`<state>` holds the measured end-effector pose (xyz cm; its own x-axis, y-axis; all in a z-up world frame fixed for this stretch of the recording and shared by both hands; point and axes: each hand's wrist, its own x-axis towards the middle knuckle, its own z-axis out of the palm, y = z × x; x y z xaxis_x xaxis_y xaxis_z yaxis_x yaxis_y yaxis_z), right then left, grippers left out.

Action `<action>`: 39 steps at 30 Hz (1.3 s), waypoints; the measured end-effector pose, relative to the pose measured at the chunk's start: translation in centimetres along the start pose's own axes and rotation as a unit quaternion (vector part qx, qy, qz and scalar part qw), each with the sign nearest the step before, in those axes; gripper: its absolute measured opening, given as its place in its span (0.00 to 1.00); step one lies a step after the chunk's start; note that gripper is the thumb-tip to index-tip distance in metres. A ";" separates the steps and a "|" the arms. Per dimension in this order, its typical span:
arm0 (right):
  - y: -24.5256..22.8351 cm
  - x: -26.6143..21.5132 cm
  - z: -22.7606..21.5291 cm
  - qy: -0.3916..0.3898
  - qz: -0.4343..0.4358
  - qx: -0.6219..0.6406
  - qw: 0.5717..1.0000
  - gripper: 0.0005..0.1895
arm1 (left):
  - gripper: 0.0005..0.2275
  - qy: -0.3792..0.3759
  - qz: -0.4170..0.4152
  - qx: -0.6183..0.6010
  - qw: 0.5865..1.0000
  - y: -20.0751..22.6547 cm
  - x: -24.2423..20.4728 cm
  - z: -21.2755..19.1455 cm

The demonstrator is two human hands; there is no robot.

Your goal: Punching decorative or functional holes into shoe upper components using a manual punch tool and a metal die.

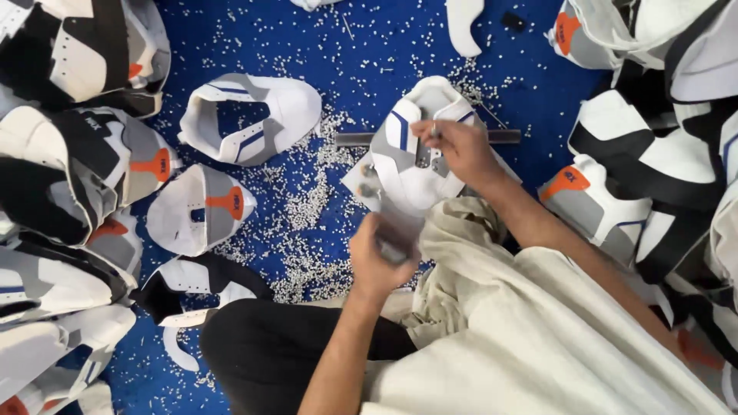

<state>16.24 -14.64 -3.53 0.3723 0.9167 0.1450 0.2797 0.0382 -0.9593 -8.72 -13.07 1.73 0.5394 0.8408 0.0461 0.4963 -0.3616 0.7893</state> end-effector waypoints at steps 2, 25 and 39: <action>4.1 -0.5 0.8 0.016 0.008 -0.018 1.000 0.11 | 0.19 -0.058 -0.038 0.049 0.996 -0.2 0.2 0.0; 4.4 3.7 -2.1 0.126 0.141 0.306 0.933 0.06 | 0.16 -0.064 -0.103 -0.069 0.990 6.6 1.3 -5.1; -1.8 2.0 -1.8 0.024 -0.095 -0.159 0.982 0.13 | 0.24 -0.138 -0.072 0.019 0.988 2.6 4.1 -0.6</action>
<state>18.05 -13.58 -1.07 0.3256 0.8848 0.3333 0.6084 0.0738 -0.7902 -5.65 -10.34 4.35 0.6235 0.7449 -0.2374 0.6041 -0.2662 0.7511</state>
